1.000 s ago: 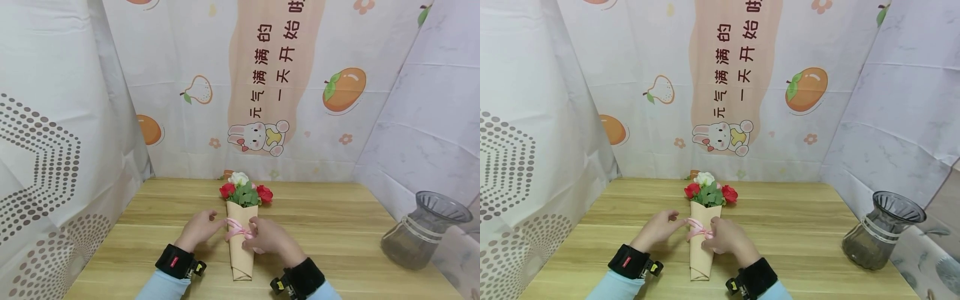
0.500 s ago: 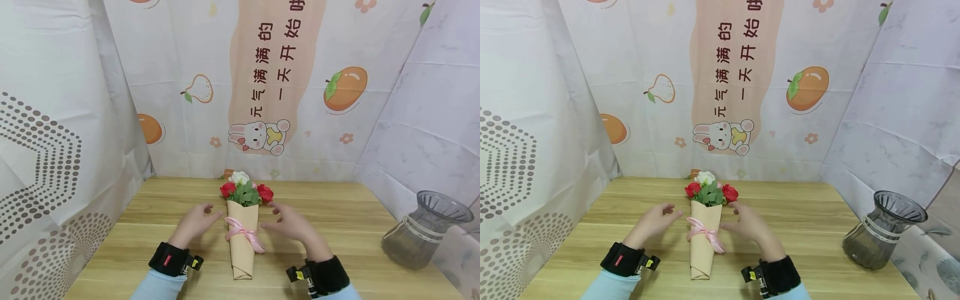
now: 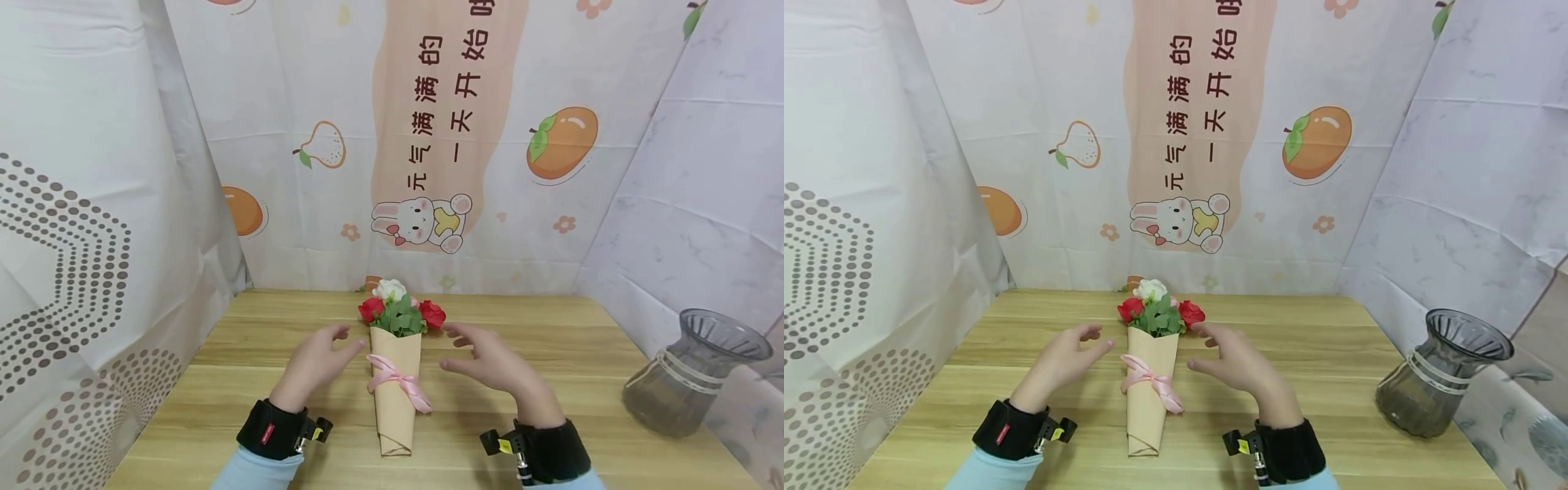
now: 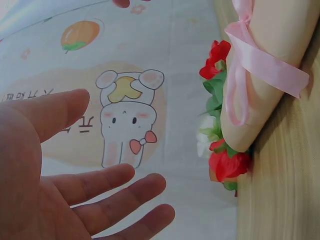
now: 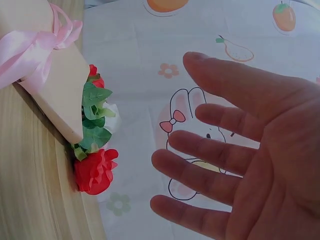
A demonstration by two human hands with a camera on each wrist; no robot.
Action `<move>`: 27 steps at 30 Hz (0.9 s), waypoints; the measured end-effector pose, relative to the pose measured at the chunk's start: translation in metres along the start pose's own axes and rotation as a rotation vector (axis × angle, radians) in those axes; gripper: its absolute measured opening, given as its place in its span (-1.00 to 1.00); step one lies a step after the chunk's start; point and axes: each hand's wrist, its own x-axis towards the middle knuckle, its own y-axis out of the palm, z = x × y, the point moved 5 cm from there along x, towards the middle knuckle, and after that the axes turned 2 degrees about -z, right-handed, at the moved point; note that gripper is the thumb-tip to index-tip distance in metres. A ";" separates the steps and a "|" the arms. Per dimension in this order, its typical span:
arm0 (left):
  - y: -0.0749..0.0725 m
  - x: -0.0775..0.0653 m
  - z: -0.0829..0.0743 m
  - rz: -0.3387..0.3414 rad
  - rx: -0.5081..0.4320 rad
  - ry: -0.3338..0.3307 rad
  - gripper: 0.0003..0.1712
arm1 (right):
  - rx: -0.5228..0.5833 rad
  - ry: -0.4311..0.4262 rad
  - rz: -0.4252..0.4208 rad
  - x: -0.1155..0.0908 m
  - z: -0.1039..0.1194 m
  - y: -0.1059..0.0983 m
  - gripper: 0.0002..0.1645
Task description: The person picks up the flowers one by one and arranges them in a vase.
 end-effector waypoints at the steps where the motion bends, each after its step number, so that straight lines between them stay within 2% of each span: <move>1: 0.000 0.000 -0.003 -0.002 0.001 0.014 -0.28 | 0.001 -0.008 0.001 0.000 0.001 0.000 -0.26; 9: 0.003 -0.003 -0.017 0.005 0.026 0.088 -0.38 | -0.007 -0.083 0.014 0.003 -0.001 0.005 -0.43; 15: 0.014 -0.002 -0.021 0.032 0.072 0.135 -0.42 | 0.007 -0.087 0.093 0.008 -0.008 0.020 -0.52; 19: 0.025 -0.002 -0.021 0.070 0.068 0.159 -0.47 | -0.007 -0.081 0.163 0.011 -0.009 0.033 -0.57; 24: 0.038 -0.002 -0.020 0.139 0.085 0.152 -0.43 | -0.011 -0.093 0.252 0.014 -0.010 0.050 -0.62; 27: 0.046 -0.002 -0.020 0.187 0.091 0.152 -0.50 | -0.012 -0.097 0.277 0.016 -0.011 0.058 -0.68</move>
